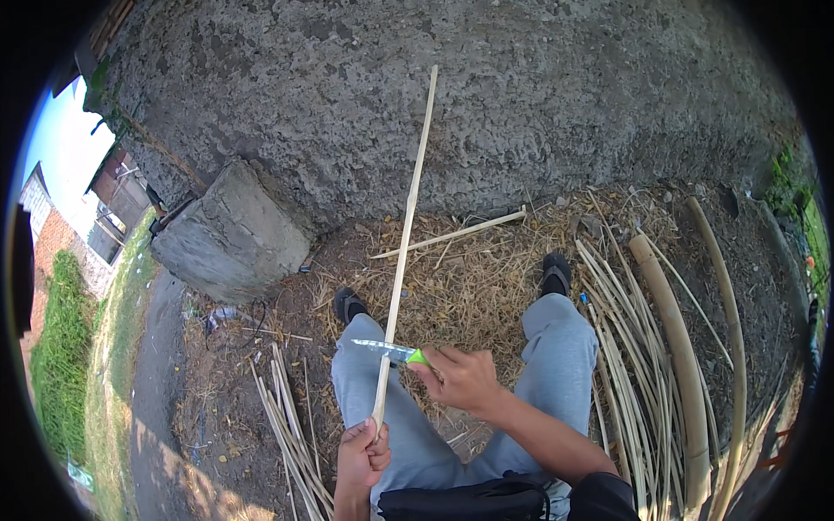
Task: The person scrapes and shaves bamboo strips using a knife and bends them by hand.
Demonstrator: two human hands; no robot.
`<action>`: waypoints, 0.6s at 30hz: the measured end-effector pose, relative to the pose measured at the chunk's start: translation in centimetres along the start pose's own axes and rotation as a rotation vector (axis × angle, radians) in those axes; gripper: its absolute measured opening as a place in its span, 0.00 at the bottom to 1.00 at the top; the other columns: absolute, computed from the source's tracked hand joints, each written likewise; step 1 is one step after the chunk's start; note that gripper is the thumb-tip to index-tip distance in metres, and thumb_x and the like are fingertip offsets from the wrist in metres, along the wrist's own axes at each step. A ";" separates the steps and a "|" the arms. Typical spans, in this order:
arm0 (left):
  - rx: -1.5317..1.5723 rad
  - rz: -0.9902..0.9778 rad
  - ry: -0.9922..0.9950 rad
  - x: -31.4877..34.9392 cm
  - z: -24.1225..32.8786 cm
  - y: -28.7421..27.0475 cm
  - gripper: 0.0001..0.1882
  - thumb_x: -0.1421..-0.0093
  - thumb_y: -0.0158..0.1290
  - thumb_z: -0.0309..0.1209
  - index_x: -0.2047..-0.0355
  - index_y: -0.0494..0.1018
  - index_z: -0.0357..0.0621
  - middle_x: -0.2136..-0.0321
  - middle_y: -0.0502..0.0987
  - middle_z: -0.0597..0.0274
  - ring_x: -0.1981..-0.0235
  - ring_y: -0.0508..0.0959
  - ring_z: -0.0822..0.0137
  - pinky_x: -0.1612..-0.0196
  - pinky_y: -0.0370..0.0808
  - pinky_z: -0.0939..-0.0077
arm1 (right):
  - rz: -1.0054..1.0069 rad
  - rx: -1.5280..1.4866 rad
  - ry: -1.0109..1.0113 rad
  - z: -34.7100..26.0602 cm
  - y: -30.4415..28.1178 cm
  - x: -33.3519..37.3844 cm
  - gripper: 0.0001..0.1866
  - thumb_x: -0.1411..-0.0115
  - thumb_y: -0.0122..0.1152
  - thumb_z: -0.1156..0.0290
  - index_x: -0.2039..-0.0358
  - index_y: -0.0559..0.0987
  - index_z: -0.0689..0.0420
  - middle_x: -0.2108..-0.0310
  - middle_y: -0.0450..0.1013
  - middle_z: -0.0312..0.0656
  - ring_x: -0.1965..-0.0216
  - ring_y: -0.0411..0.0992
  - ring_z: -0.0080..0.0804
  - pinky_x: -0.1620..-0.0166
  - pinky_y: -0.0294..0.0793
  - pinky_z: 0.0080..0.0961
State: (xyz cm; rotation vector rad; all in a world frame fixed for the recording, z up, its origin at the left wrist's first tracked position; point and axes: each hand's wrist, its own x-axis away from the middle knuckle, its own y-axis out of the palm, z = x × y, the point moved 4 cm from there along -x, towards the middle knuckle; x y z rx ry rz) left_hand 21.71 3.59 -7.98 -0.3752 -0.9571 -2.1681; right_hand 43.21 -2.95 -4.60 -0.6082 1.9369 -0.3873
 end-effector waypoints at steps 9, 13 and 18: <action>-0.270 0.181 0.231 -0.8 0.0 1.2 0.20 0.29 0.45 0.39 0.71 0.70 0.34 0.86 0.59 0.73 0.88 0.55 0.83 0.86 0.48 0.86 | -0.156 -0.033 -0.163 -3.1 0.7 2.5 0.14 0.45 0.68 0.55 0.68 0.81 0.53 0.84 0.68 0.31 0.88 0.68 0.26 0.88 0.62 0.26; -0.390 0.232 0.371 -0.3 0.6 1.7 0.20 0.28 0.45 0.38 0.72 0.71 0.33 0.86 0.62 0.73 0.86 0.58 0.83 0.84 0.52 0.85 | -0.075 0.018 -0.094 -1.6 0.5 0.7 0.15 0.46 0.69 0.56 0.67 0.80 0.53 0.84 0.68 0.31 0.88 0.68 0.25 0.88 0.62 0.26; -0.534 0.263 0.508 -0.7 1.0 1.4 0.20 0.29 0.46 0.36 0.73 0.72 0.32 0.86 0.64 0.72 0.84 0.60 0.83 0.81 0.55 0.84 | -0.055 0.006 -0.102 -2.1 0.4 1.3 0.14 0.45 0.69 0.57 0.67 0.80 0.54 0.84 0.67 0.32 0.88 0.68 0.26 0.88 0.61 0.27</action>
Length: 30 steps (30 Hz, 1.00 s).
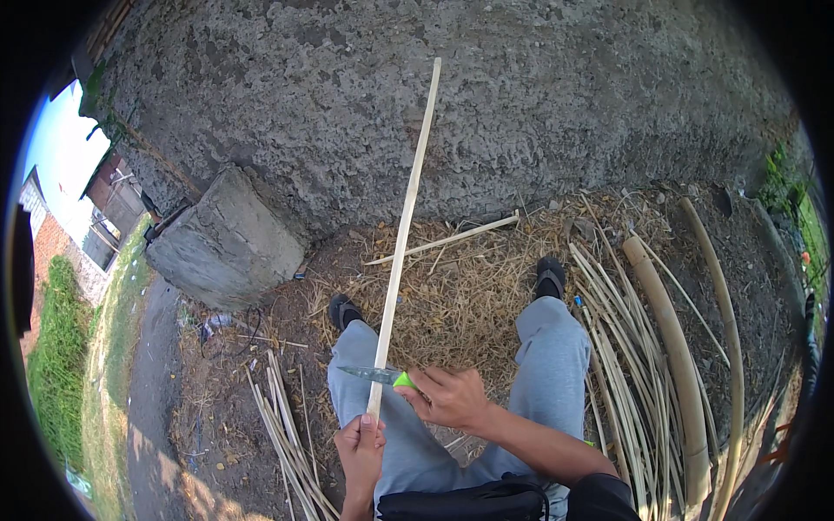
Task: The person scrapes and shaves bamboo strips using a knife and bends them by hand.
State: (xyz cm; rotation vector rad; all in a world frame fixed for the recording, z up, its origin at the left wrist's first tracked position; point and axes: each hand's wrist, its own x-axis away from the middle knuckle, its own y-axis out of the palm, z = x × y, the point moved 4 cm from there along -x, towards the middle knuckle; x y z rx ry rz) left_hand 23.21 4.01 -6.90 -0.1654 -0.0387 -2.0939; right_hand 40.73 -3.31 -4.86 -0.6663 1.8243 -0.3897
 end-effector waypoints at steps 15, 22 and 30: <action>-0.177 0.089 0.073 1.5 -0.6 -1.0 0.21 0.30 0.47 0.35 0.76 0.73 0.32 0.87 0.66 0.70 0.86 0.62 0.83 0.82 0.56 0.84 | -0.043 -0.032 0.013 1.3 0.8 -0.5 0.12 0.43 0.66 0.58 0.69 0.83 0.54 0.85 0.71 0.34 0.90 0.68 0.30 0.88 0.62 0.29; -0.262 0.123 0.092 2.2 -1.4 -2.2 0.22 0.30 0.48 0.35 0.77 0.74 0.31 0.88 0.68 0.68 0.85 0.65 0.81 0.80 0.60 0.82 | 0.051 0.028 0.166 2.6 0.7 -0.4 0.15 0.42 0.66 0.56 0.68 0.83 0.56 0.86 0.71 0.34 0.90 0.67 0.29 0.88 0.63 0.28; -0.268 0.127 0.110 3.6 -1.4 -2.7 0.21 0.30 0.48 0.35 0.77 0.75 0.31 0.88 0.68 0.68 0.85 0.65 0.81 0.80 0.59 0.83 | 0.116 -0.003 0.292 4.6 0.7 -1.3 0.13 0.43 0.67 0.57 0.69 0.82 0.54 0.87 0.69 0.34 0.90 0.67 0.28 0.88 0.62 0.29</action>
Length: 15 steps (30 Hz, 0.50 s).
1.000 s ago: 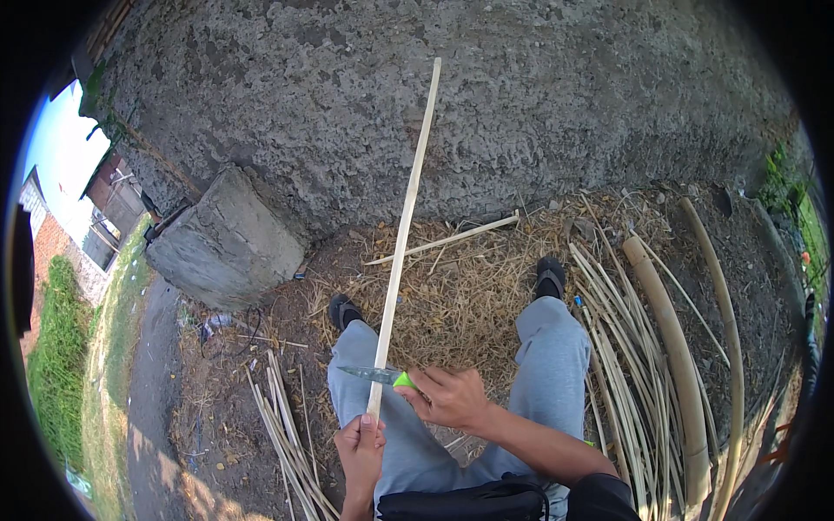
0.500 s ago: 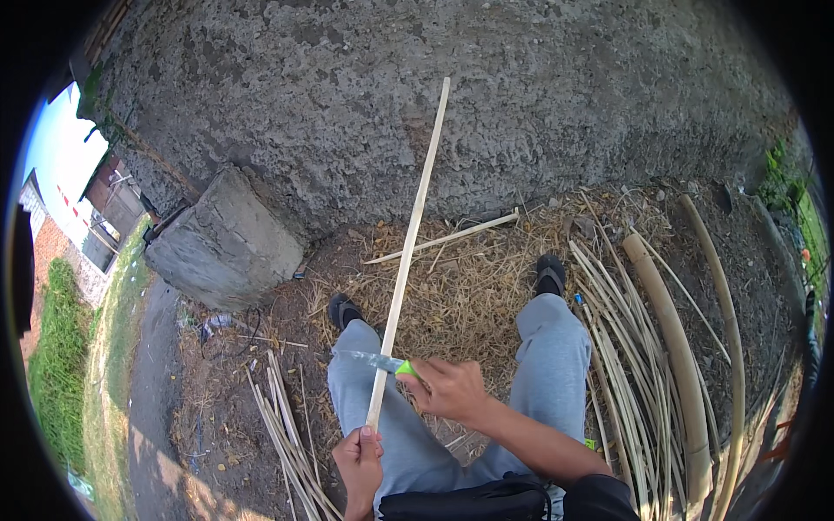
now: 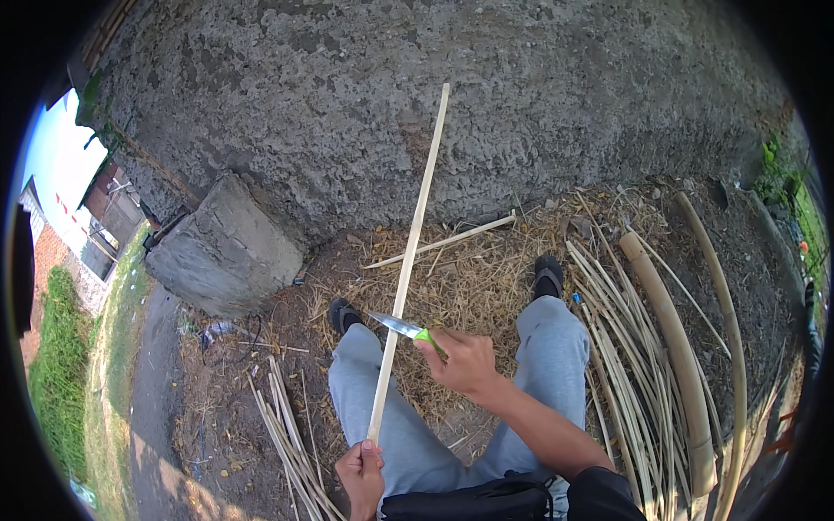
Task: The person scrapes and shaves bamboo strips using a knife and bends them by hand.
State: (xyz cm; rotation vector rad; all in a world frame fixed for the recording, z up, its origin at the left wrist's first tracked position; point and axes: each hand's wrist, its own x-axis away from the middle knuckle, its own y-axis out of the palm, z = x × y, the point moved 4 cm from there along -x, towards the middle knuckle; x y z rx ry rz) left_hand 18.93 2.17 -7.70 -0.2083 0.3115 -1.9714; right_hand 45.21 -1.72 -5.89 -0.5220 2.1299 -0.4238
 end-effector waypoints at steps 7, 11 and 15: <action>-0.050 0.014 0.043 0.5 -0.5 -0.5 0.18 0.31 0.49 0.34 0.75 0.76 0.32 0.87 0.69 0.68 0.84 0.66 0.81 0.81 0.60 0.82 | 0.010 0.043 -0.014 -0.7 -0.3 0.2 0.12 0.42 0.66 0.59 0.68 0.82 0.55 0.87 0.70 0.35 0.91 0.66 0.30 0.88 0.62 0.30; -0.075 0.015 -0.015 0.8 -0.9 -0.6 0.18 0.32 0.51 0.34 0.74 0.76 0.32 0.88 0.69 0.68 0.84 0.66 0.81 0.80 0.61 0.82 | 0.047 0.044 -0.070 0.3 0.0 -0.7 0.13 0.41 0.65 0.58 0.71 0.83 0.56 0.86 0.72 0.36 0.91 0.67 0.31 0.88 0.62 0.29; -0.212 0.012 0.039 1.2 0.5 -1.1 0.17 0.32 0.48 0.34 0.76 0.72 0.36 0.85 0.65 0.65 0.81 0.64 0.75 0.77 0.65 0.72 | -0.077 0.074 -0.186 -2.3 -0.1 1.0 0.13 0.41 0.64 0.58 0.71 0.83 0.56 0.86 0.73 0.37 0.91 0.68 0.32 0.88 0.62 0.29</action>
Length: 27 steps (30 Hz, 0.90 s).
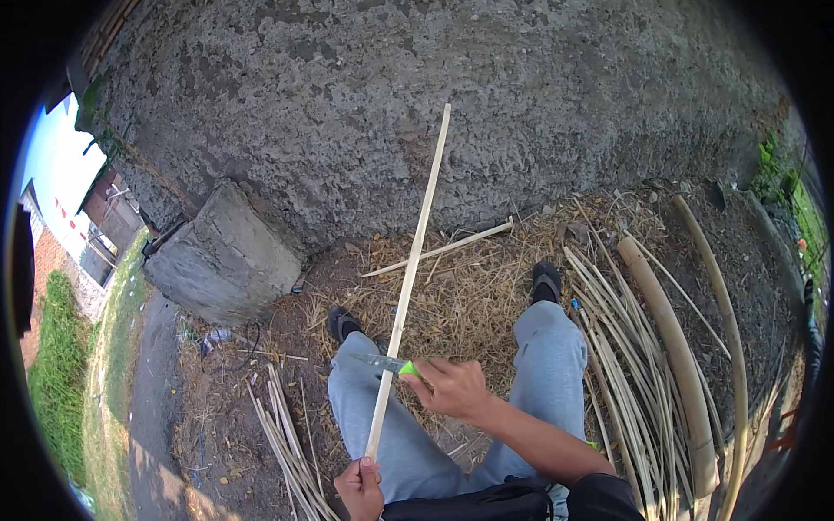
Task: The person scrapes and shaves bamboo strips using a knife and bends them by hand.
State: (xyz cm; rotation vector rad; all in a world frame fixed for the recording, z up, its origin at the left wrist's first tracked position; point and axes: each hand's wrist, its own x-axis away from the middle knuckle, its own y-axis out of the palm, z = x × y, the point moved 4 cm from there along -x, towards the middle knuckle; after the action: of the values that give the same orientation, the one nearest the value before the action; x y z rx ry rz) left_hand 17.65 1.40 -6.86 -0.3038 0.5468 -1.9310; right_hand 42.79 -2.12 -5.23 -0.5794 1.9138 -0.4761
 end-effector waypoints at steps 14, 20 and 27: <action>-0.093 -0.011 0.040 2.0 -0.1 -3.4 0.16 0.32 0.47 0.32 0.75 0.74 0.35 0.86 0.68 0.62 0.83 0.67 0.71 0.77 0.65 0.71 | 0.118 0.038 0.197 4.2 -0.7 -2.1 0.12 0.40 0.64 0.60 0.69 0.83 0.56 0.82 0.76 0.39 0.88 0.71 0.32 0.86 0.65 0.30; -0.144 0.033 0.090 2.8 -1.2 -4.4 0.16 0.33 0.47 0.33 0.74 0.75 0.35 0.84 0.71 0.57 0.82 0.70 0.67 0.76 0.68 0.67 | 0.115 -0.059 0.185 5.3 -0.1 -2.2 0.13 0.40 0.64 0.58 0.69 0.83 0.56 0.82 0.76 0.38 0.88 0.71 0.32 0.87 0.64 0.30; -0.127 0.032 0.037 2.5 -1.7 -4.0 0.17 0.32 0.46 0.33 0.75 0.73 0.35 0.85 0.69 0.61 0.82 0.68 0.71 0.77 0.66 0.70 | 0.103 -0.074 0.036 0.8 0.9 0.1 0.16 0.41 0.65 0.57 0.67 0.82 0.58 0.84 0.73 0.37 0.89 0.68 0.31 0.88 0.62 0.28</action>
State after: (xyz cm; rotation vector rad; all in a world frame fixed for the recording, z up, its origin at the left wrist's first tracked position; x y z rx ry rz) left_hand 12.69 0.90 -6.39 -0.3391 0.6965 -1.8772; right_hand 43.33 -1.52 -6.18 -0.5197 1.9913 -0.3527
